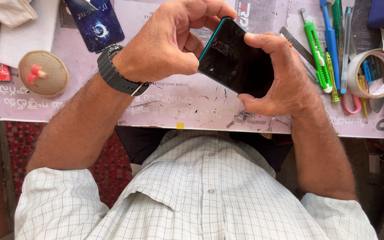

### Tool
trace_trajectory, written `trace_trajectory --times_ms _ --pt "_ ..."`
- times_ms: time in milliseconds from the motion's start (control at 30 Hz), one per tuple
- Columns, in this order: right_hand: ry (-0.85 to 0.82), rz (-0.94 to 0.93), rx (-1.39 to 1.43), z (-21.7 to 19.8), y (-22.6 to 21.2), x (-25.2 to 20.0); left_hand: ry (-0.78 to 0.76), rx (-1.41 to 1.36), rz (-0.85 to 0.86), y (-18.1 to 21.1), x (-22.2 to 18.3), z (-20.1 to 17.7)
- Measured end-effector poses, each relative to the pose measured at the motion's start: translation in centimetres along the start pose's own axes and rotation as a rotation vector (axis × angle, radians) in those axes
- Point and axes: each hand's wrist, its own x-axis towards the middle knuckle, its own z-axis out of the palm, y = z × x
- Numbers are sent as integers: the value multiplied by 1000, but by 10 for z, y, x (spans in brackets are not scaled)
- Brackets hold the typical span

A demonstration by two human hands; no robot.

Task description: The person removes a SIM tray with a tool, prys the back casing off a mobile phone using a metal strip, and uses a blade to separate internal components.

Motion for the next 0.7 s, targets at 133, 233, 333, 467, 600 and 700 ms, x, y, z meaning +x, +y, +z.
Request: trace_trajectory --times_ms 133,233,333,467,600,700 --pt "0 -21 -11 0 -5 2 62 -31 -114 3 2 2" --pt "-25 20 47 3 -5 -1 42 -55 -59 0 1 2" --pt "-16 28 139 4 -1 -4 -1 -167 -57 1 1 0" --pt "-23 41 411 7 3 -5 -33 -337 -85 11 1 2" --pt "-33 62 542 9 4 -1 -10 -219 -39 10 2 3" --pt "-27 70 596 13 3 1 43 -134 11 3 1 7"
